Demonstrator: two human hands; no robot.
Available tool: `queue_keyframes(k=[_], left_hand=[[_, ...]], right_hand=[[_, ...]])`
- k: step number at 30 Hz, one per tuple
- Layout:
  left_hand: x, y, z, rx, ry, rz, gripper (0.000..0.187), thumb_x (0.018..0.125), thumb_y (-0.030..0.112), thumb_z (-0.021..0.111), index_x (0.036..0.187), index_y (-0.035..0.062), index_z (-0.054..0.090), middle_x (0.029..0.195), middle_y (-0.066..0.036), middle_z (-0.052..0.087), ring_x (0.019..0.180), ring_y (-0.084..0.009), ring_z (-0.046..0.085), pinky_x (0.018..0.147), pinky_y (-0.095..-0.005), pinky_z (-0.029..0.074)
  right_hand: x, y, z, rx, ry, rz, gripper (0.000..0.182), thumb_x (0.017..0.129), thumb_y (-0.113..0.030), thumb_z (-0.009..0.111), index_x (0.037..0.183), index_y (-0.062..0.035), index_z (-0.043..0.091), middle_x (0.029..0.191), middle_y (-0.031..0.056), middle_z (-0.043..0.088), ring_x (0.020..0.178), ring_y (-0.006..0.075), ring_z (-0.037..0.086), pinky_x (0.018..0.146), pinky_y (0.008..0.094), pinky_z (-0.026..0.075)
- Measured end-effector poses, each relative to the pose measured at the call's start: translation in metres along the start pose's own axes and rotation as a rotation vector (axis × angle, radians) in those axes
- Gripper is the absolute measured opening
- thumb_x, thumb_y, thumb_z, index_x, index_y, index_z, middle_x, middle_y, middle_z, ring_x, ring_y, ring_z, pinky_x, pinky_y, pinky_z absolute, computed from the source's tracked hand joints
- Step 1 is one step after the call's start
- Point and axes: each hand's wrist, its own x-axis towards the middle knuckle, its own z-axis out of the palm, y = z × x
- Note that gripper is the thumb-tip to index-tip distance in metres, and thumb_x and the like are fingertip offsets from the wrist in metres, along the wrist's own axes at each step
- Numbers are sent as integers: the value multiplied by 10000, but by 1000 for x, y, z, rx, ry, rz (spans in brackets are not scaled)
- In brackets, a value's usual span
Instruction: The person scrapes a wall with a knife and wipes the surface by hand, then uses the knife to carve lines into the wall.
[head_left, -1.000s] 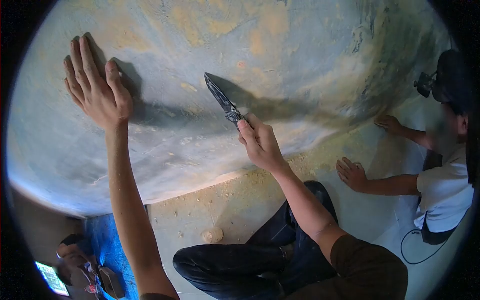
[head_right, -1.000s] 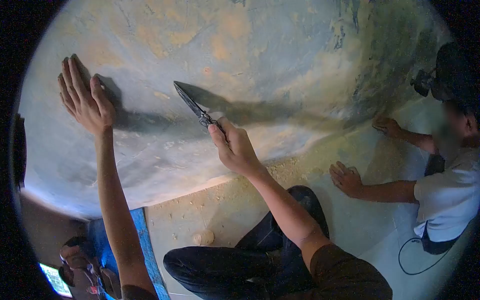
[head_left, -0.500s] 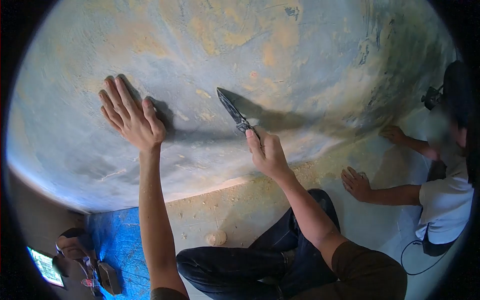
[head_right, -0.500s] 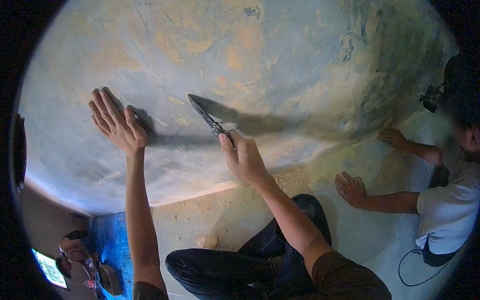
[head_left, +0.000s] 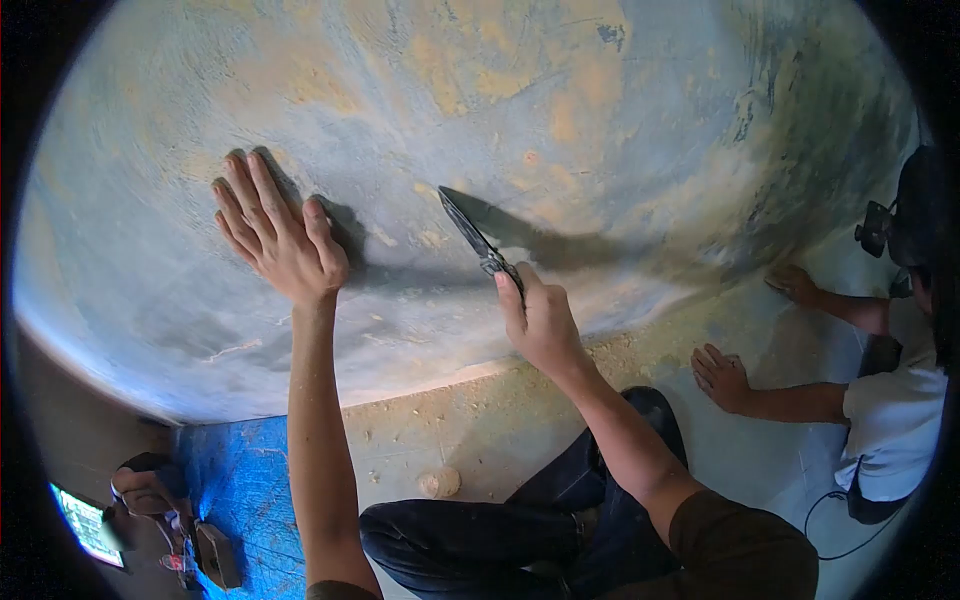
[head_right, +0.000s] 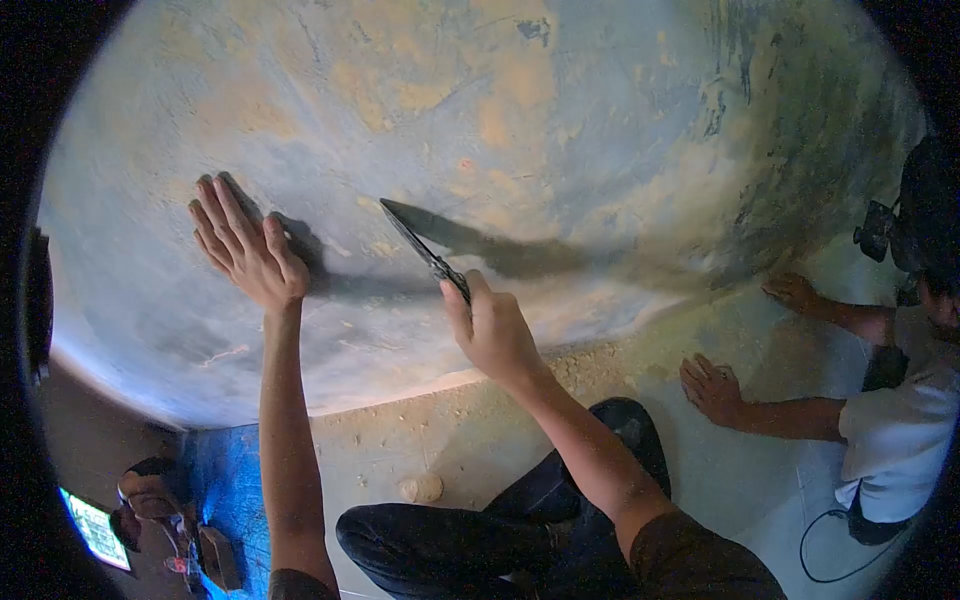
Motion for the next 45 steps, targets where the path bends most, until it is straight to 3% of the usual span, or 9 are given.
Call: queue_keyframes(k=[13,19,23,35,40,45], left_hand=[[-1,0,-3,1,-2,-18,611,1039,432,281,1538,82,335,1608,-98,296,1507,-293,196,1215,-469,100],[-1,0,-1,-17,16,-4,609,1042,429,271,1524,68,362,1592,-107,331,1501,-302,215,1211,-467,112],[0,3,-4,-1,-4,-38,596,1035,402,286,1523,70,367,1587,-111,341,1499,-319,217,1208,-479,114],[-1,2,-5,-18,-3,-57,597,1033,431,290,1526,105,374,1590,-82,343,1497,-307,230,1209,-472,116],[-2,1,-3,-6,14,-62,586,1032,431,294,1519,119,394,1587,-76,350,1492,-301,244,1210,-469,119],[-2,-1,-3,10,19,-53,581,1033,433,287,1520,135,395,1586,-65,354,1490,-285,254,1211,-459,125]], right_hand=[[-2,-17,-6,-63,11,67,353,1037,-276,512,865,28,558,553,176,534,482,344,597,442,419,408],[17,-17,10,-44,59,-53,349,1036,-272,512,872,33,557,555,186,537,496,380,587,459,433,417],[-3,-12,-10,-112,-10,94,347,1034,-270,513,863,28,556,586,208,552,542,405,597,477,442,416],[-10,-3,1,-50,23,96,360,1043,-279,496,841,16,531,559,197,503,501,370,572,473,418,393],[-13,0,13,40,35,129,376,1052,-276,478,834,24,536,554,167,480,453,310,499,462,412,356],[-14,-1,8,61,5,147,371,1054,-270,471,865,37,559,549,156,472,461,287,515,474,407,367]])
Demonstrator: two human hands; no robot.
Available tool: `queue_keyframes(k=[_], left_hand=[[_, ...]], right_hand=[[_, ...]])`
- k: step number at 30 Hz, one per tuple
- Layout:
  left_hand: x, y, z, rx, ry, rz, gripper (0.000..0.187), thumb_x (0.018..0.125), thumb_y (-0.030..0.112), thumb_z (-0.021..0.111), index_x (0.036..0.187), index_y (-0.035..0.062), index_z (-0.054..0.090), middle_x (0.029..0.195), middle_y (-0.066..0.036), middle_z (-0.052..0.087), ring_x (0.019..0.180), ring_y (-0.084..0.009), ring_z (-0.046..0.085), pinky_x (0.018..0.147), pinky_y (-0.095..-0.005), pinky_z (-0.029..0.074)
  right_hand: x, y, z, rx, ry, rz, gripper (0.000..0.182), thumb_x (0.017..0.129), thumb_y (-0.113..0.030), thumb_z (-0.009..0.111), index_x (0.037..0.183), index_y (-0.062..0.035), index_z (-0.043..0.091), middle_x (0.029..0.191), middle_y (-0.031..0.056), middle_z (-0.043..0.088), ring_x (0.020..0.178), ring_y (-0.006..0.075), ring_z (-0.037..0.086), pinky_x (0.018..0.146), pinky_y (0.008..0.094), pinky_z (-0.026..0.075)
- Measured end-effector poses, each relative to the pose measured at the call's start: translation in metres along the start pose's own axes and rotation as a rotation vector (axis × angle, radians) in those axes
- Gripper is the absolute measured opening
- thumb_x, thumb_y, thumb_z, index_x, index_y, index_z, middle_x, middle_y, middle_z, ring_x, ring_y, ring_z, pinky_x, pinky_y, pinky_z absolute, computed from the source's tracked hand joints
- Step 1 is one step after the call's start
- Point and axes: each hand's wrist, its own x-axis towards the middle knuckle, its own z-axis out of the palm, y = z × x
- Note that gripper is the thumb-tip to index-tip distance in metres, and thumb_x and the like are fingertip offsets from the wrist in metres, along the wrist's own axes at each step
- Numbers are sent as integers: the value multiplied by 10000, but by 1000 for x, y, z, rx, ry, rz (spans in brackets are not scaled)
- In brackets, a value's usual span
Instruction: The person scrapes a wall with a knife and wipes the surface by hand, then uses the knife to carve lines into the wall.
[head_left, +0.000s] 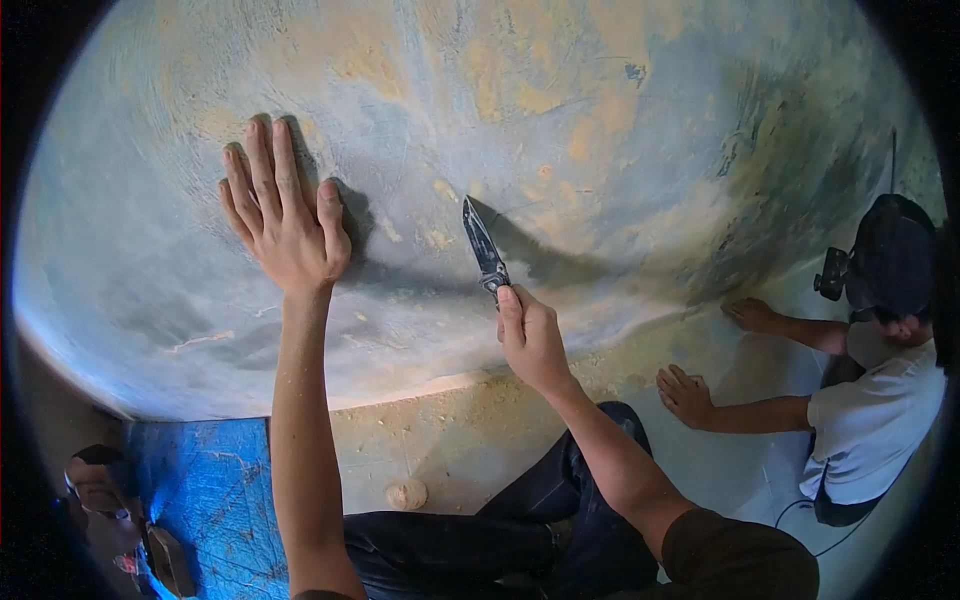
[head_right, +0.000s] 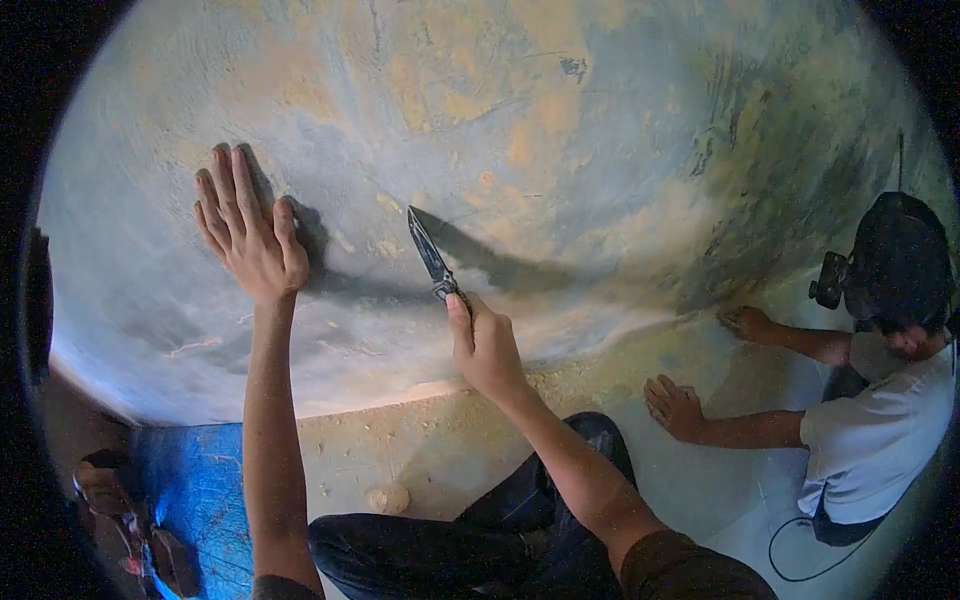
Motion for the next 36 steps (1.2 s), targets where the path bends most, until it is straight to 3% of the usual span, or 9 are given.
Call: queue_keyframes(k=[8,11,23,27,36], left_hand=[[0,1,2,-35,19,4,574,1035,436,290,1522,148,392,1585,-57,355,1490,-278,253,1217,-456,121],[0,0,1,-30,23,6,572,1033,432,302,1519,146,398,1581,-57,361,1490,-277,256,1218,-454,123],[0,0,3,-48,50,-11,564,1026,443,301,1478,151,474,1540,-65,428,1464,-306,306,1214,-448,137],[1,0,-1,-29,18,2,569,1021,405,322,1516,137,404,1581,-73,360,1485,-293,263,1218,-458,113],[0,-1,1,-48,30,6,564,1019,394,329,1517,138,402,1576,-67,371,1491,-285,254,1220,-459,110]], right_hand=[[9,1,11,7,38,-58,349,1050,-251,476,877,39,563,553,169,479,464,311,517,476,422,375],[4,-1,2,-81,15,-28,428,1072,-313,425,795,0,521,549,32,466,490,126,486,488,316,390],[12,-4,19,-42,60,-69,441,1077,-322,410,781,-11,513,555,19,452,495,119,484,487,309,388],[4,-5,7,-124,71,-58,434,1075,-318,419,784,-10,516,556,9,461,497,104,479,482,302,385],[11,-6,15,-77,57,-66,421,1074,-299,418,794,-5,528,553,24,461,487,118,474,478,316,382]])
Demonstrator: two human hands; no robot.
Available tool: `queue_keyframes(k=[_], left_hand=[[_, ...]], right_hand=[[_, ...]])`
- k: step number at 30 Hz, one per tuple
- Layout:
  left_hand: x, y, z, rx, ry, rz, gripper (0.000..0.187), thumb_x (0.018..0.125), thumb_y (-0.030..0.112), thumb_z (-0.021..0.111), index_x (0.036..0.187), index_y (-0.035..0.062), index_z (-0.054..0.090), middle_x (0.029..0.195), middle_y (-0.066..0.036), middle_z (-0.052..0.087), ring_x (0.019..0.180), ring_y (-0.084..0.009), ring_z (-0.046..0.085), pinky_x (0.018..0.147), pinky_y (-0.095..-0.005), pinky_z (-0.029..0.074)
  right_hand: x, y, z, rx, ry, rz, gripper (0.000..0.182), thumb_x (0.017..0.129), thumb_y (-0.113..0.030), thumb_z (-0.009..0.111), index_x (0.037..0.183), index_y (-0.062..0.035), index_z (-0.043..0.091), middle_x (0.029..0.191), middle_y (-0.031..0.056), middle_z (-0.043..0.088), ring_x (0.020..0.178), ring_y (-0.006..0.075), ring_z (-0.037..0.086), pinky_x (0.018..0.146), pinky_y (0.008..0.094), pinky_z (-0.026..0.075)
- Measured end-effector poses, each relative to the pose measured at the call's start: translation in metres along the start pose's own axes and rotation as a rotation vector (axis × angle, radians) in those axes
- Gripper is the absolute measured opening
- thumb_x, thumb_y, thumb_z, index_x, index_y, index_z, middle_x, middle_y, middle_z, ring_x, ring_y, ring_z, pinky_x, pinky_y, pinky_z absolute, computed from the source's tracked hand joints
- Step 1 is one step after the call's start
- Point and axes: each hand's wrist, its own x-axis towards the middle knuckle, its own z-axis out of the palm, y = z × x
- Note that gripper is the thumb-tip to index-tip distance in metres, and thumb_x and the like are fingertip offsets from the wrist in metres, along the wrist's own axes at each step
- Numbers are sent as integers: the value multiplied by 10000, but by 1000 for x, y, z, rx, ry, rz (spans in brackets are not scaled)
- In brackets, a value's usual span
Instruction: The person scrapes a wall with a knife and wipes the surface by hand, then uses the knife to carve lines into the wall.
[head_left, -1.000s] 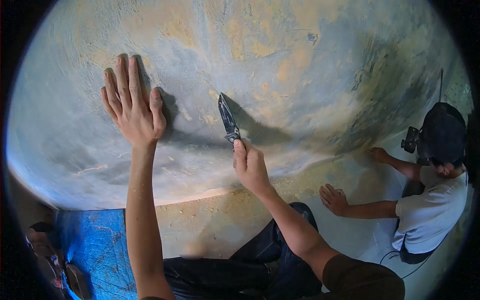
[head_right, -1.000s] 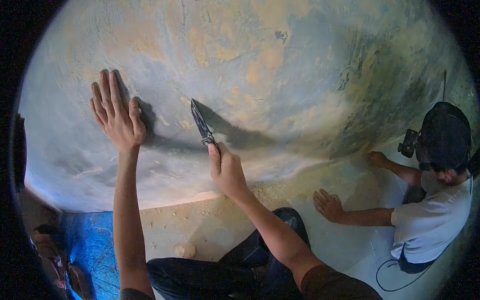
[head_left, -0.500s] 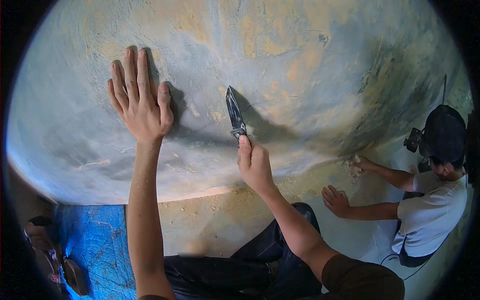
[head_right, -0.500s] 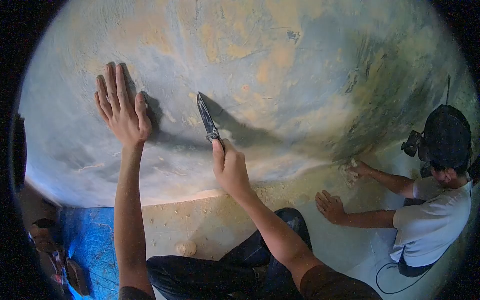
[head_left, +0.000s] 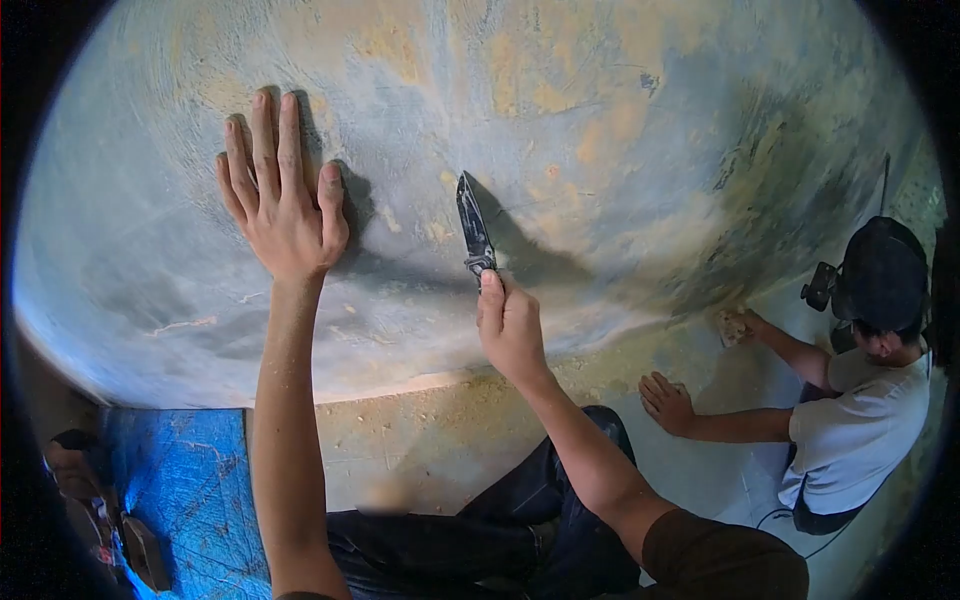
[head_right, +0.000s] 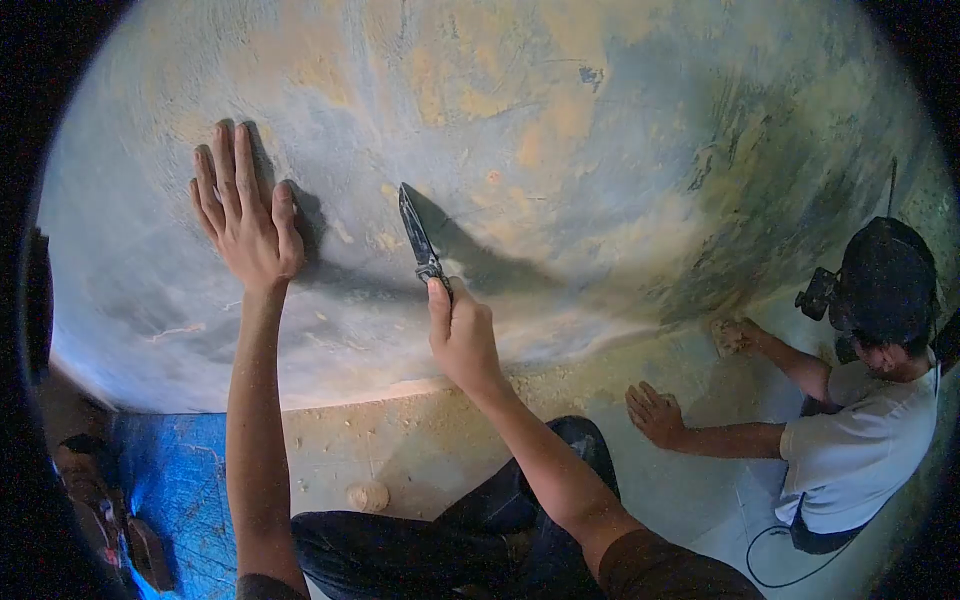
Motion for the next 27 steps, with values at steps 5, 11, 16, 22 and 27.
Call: queue_keyframes(k=[5,11,16,22,27], left_hand=[[1,1,0,7,27,-21,545,1019,422,341,1474,158,481,1530,-53,446,1461,-300,316,1215,-446,146],[0,1,2,-5,18,1,557,1027,419,321,1497,146,438,1560,-58,397,1475,-291,288,1216,-453,136],[2,0,0,25,-8,3,568,1032,422,299,1511,139,413,1576,-63,370,1485,-288,266,1217,-457,127],[0,0,-2,24,-24,1,575,1029,426,303,1519,141,397,1584,-65,354,1491,-283,249,1218,-460,122],[2,0,-1,21,-20,0,574,1027,431,303,1518,149,399,1583,-63,357,1493,-279,246,1220,-458,117]], right_hand=[[-10,4,-8,-50,6,22,432,1074,-301,416,778,-4,520,555,46,468,484,135,482,481,324,386],[0,-7,3,-10,12,25,387,1063,-286,443,847,20,543,560,133,493,491,265,534,478,385,388],[-1,-5,-1,23,5,23,389,1055,-286,463,866,41,557,566,189,506,498,337,564,479,421,398],[-9,-8,-1,-29,14,42,452,1076,-326,408,788,0,533,562,28,471,513,115,485,491,308,383],[12,-31,1,24,-45,56,463,1076,-334,401,788,6,525,558,48,462,512,132,487,499,325,388]])
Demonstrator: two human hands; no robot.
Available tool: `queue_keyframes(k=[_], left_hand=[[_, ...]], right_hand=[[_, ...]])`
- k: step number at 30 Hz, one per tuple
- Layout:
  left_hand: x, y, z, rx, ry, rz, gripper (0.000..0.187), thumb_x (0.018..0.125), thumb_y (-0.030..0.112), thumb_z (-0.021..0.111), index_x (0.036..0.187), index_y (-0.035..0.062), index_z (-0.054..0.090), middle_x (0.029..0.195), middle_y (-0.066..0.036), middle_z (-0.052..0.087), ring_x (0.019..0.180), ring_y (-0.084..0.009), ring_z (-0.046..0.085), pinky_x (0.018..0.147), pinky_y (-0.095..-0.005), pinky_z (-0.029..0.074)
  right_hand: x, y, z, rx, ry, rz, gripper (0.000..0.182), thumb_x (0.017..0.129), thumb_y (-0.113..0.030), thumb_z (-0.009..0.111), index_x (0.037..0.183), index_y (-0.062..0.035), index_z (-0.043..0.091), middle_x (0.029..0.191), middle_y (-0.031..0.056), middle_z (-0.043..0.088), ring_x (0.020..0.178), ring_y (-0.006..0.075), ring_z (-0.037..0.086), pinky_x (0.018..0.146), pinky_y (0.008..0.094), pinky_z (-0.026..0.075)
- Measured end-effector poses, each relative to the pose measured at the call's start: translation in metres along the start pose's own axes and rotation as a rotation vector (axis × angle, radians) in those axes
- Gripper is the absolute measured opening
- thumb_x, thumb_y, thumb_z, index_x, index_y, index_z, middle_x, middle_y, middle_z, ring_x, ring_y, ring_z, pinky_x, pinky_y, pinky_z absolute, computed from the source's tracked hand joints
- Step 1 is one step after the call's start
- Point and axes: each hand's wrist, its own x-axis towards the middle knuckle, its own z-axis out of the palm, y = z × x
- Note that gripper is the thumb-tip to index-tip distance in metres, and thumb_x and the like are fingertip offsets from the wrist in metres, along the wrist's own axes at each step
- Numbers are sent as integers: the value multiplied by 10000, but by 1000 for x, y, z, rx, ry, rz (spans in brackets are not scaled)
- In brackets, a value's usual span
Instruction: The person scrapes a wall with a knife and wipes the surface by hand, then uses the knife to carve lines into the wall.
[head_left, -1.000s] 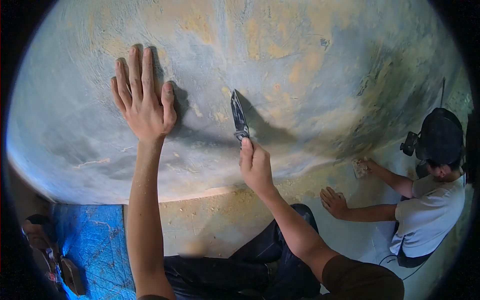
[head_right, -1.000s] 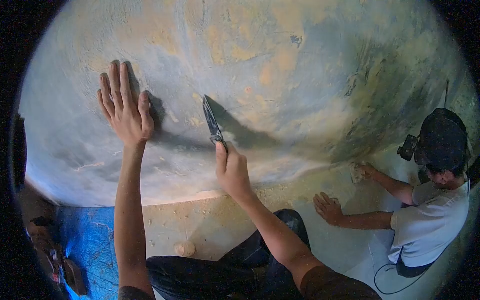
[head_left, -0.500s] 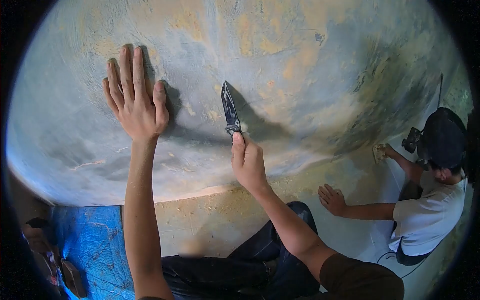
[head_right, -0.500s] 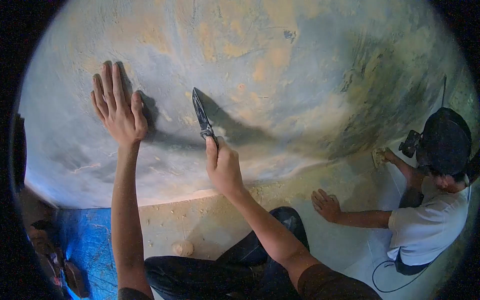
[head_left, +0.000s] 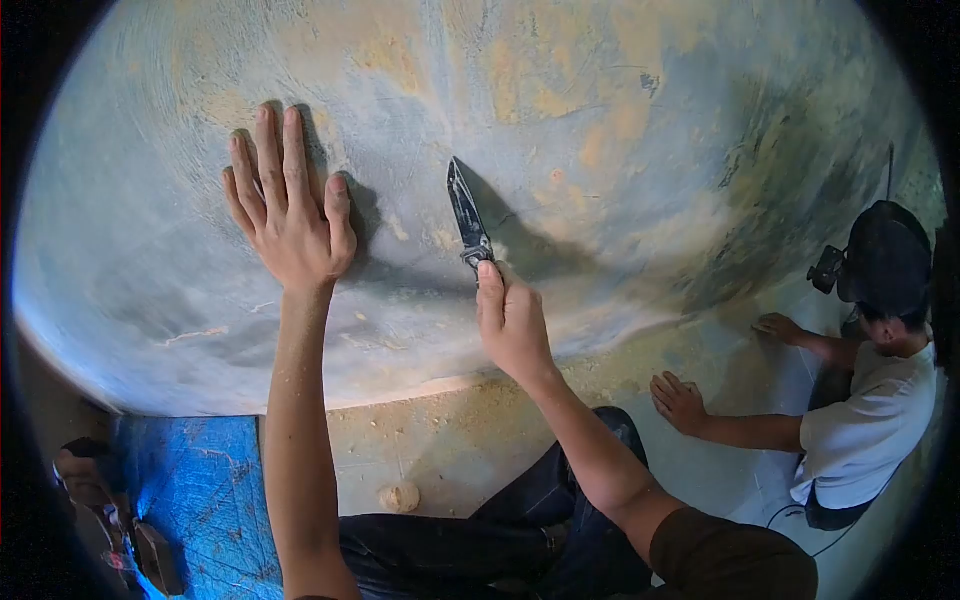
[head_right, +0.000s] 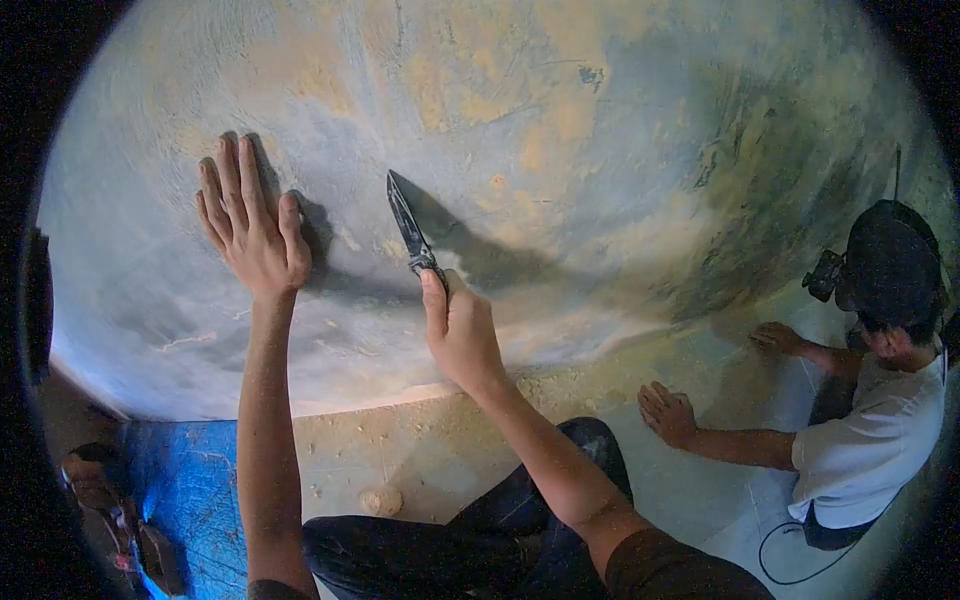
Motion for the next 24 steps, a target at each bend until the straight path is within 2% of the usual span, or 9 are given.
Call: queue_keyframes(k=[7,24], left_hand=[[-1,1,-1,0,-1,-12,576,1026,436,304,1520,153,395,1583,-58,356,1493,-277,246,1223,-455,108],[-2,0,0,-19,9,-12,575,1023,431,320,1511,142,414,1571,-67,379,1487,-285,264,1218,-465,116]], right_hand=[[-18,25,-4,-59,63,-24,455,1075,-326,412,769,-5,510,555,39,457,496,136,479,499,327,392],[-11,18,-3,-18,31,-20,467,1078,-344,404,752,-21,491,567,7,445,502,94,446,489,299,374]])
